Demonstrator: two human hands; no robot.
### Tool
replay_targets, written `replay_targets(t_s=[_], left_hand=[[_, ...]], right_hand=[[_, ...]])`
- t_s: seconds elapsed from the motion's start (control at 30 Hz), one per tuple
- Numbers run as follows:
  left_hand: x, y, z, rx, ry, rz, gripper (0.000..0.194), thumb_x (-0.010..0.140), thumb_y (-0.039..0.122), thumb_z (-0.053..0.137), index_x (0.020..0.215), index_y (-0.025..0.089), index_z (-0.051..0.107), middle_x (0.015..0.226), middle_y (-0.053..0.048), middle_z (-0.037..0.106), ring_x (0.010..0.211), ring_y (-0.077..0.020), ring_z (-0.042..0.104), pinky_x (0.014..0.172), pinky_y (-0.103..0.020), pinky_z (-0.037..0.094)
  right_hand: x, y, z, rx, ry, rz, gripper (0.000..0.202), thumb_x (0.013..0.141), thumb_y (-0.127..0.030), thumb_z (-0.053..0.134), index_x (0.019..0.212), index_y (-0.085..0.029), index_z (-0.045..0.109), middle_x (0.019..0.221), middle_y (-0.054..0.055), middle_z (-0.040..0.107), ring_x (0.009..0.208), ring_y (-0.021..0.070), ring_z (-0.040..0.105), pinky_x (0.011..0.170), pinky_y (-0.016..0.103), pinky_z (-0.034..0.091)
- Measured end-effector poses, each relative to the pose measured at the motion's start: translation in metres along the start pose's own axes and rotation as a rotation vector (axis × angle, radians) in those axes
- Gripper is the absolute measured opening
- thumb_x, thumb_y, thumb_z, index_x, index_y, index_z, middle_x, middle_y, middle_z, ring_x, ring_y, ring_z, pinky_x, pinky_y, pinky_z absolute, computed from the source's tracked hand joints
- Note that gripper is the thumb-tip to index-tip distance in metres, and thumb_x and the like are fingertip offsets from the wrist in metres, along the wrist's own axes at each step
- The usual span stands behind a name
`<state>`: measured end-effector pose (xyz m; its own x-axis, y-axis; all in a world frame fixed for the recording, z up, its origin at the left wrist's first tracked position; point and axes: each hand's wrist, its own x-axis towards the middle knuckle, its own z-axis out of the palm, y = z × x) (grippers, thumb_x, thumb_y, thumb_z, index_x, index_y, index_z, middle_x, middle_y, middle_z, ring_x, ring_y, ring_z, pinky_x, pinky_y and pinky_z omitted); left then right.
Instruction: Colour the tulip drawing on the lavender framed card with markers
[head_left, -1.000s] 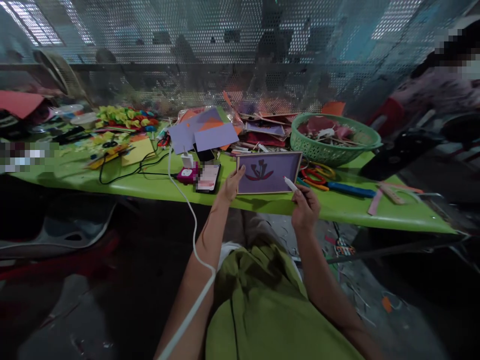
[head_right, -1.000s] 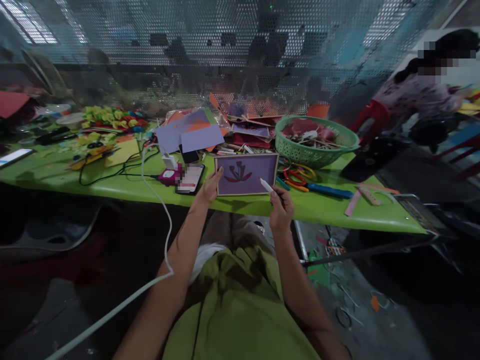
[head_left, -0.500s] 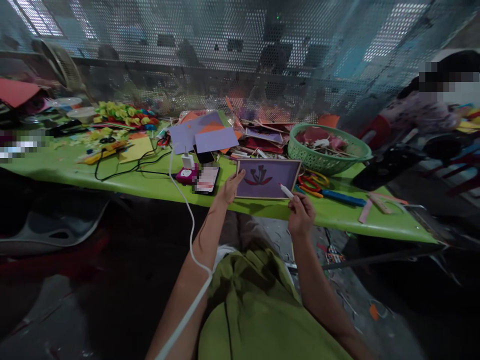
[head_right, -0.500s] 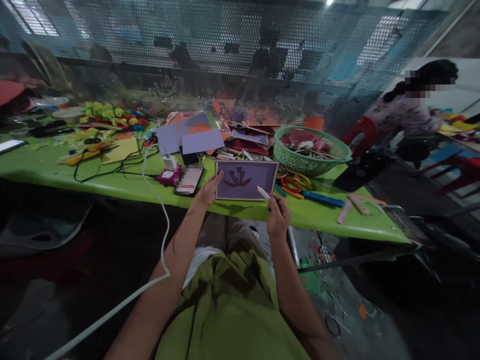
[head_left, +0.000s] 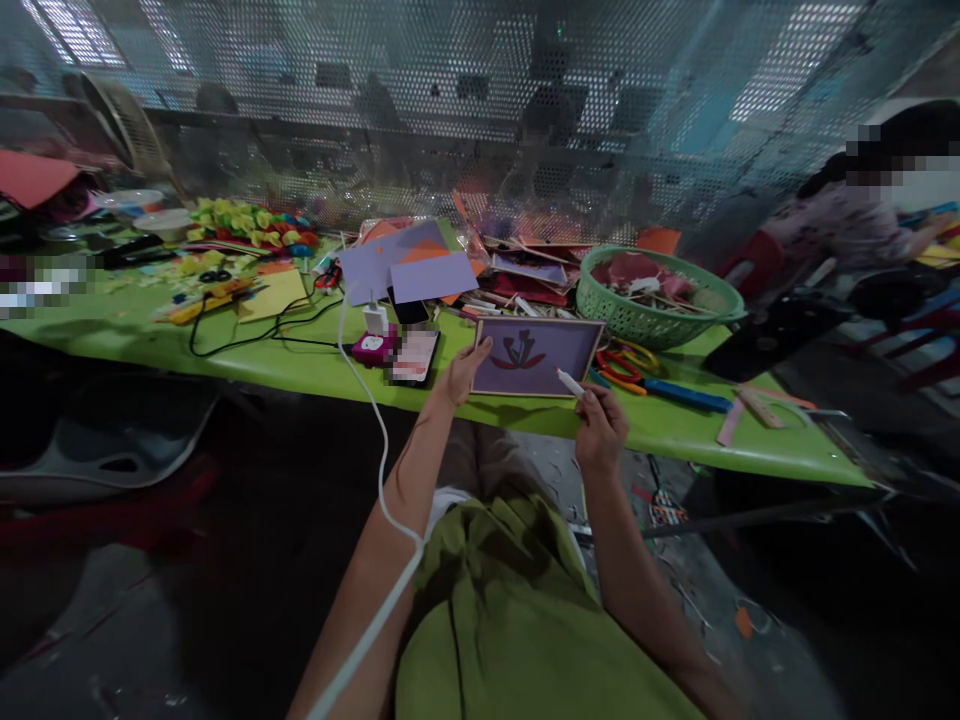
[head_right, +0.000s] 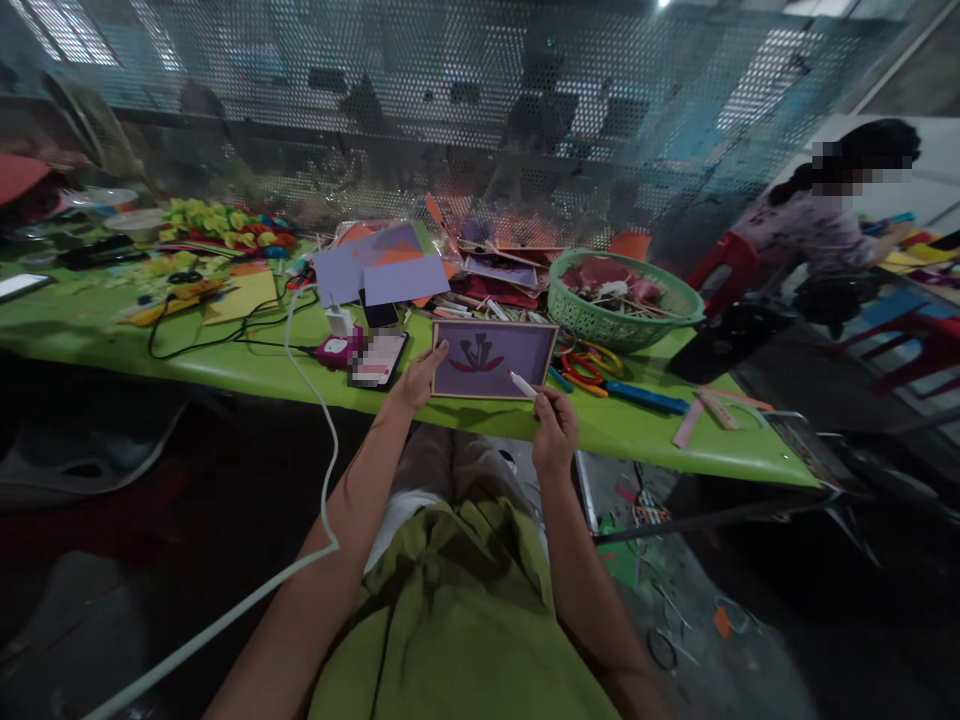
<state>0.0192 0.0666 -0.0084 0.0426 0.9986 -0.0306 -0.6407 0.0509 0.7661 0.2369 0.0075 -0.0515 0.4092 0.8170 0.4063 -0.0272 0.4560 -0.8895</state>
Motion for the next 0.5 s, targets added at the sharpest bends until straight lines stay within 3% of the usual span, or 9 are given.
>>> replay_targets(t_s=[0.13,0.3,0.5], left_hand=[[0.0006,0.0002,0.0002,0.014,-0.003,-0.001,0.037,0.080,0.040,0.092,0.110,0.020,0.083,0.109,-0.006,0.084,0.139,-0.0288,0.065,0.126,-0.043,0.044],[0.0012,0.0013,0.0009,0.001,0.052,-0.039,0.039,0.077,0.031,0.093,0.111,0.017,0.082,0.112,-0.009,0.083,0.143,-0.0290,0.062,0.128,-0.042,0.041],[0.0028,0.0032,0.0007,-0.040,0.066,-0.103,0.047,0.078,0.032,0.092,0.121,0.017,0.079,0.119,-0.009,0.083,0.143,-0.0313,0.063,0.129,-0.047,0.042]], right_hand=[[-0.0002,-0.0014,0.0004,0.025,0.008,-0.010,0.037,0.083,-0.059,0.076,0.089,-0.023,0.077,0.067,-0.004,0.054,0.064,0.0127,0.044,0.061,0.028,0.034],[-0.0006,-0.0012,-0.0002,0.041,-0.016,-0.002,0.035,0.083,-0.057,0.078,0.090,-0.023,0.078,0.064,-0.005,0.051,0.062,0.0123,0.042,0.061,0.027,0.033],[-0.0010,-0.0008,-0.0017,0.026,-0.022,0.016,0.035,0.084,-0.057,0.078,0.091,-0.022,0.078,0.067,-0.005,0.055,0.065,0.0121,0.045,0.064,0.028,0.035]])
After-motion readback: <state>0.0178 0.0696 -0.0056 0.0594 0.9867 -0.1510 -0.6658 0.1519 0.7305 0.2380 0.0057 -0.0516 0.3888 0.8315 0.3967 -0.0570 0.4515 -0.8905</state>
